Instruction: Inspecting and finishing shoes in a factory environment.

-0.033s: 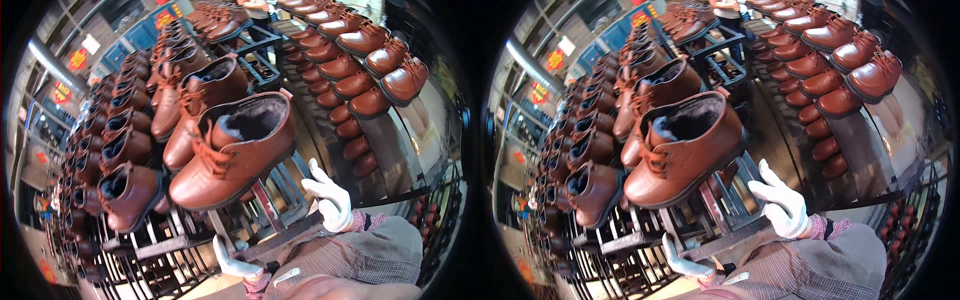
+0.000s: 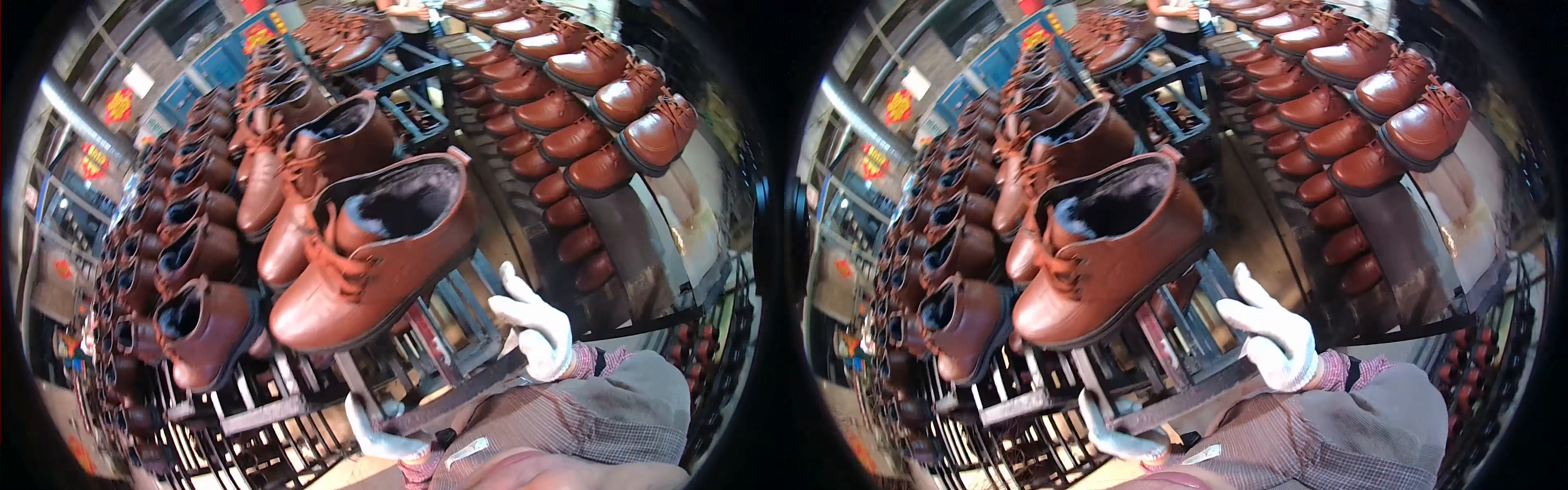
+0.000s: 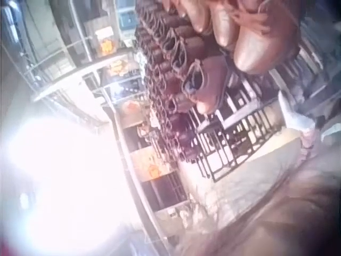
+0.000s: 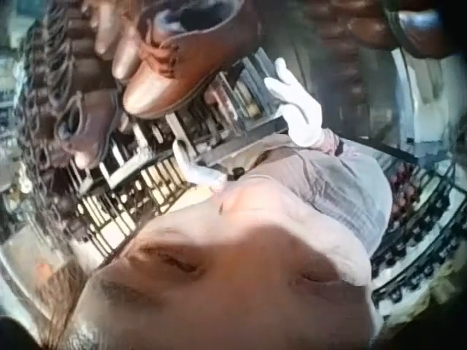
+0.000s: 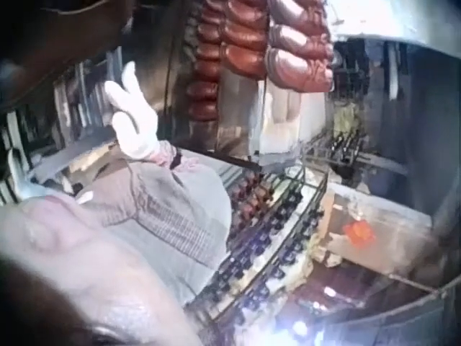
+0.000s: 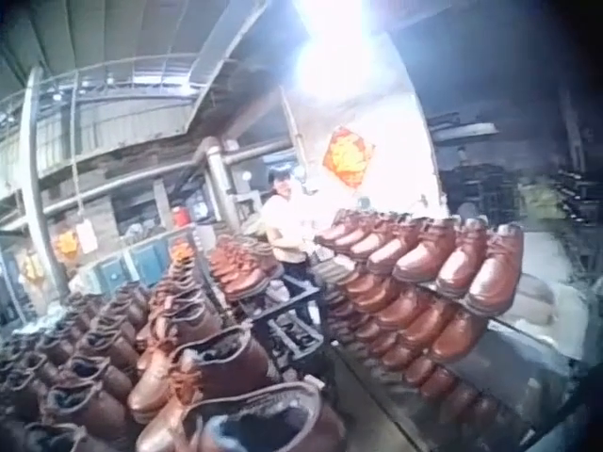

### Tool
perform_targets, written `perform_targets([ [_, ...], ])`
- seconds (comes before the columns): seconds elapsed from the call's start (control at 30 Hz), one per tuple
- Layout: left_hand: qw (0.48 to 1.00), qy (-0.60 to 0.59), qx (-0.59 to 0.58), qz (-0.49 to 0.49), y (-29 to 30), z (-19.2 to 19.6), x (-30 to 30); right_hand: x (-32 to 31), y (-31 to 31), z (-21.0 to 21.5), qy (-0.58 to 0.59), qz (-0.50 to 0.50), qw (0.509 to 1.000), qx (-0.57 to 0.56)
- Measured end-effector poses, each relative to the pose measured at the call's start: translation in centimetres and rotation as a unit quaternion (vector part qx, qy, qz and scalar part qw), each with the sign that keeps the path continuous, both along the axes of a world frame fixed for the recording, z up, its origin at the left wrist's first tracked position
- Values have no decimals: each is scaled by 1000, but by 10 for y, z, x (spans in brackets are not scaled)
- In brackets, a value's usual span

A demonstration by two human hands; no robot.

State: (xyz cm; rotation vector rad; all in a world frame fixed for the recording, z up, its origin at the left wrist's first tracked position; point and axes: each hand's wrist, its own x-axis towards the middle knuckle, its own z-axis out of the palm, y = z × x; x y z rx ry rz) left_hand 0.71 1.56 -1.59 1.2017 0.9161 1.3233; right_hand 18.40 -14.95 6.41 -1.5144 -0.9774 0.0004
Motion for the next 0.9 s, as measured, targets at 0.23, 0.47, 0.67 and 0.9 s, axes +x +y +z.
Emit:
perform_targets([
  [0.23, 949, -148, -275, -35, 54, 47, 51, 77, 40, 8, -8, 89, 995, 37],
  [0.47, 997, -10, 48, -67, 44, -18, 125, 158, 29, 17, -21, 6, 999, -28],
  [0.67, 980, 68, 136, -128, 63, 21, 191, 203, 66, 6, 31, -55, 998, 9],
  [0.9, 973, 82, 171, -131, 129, 0, 230, 248, 130, -3, 94, -76, 988, 93],
])
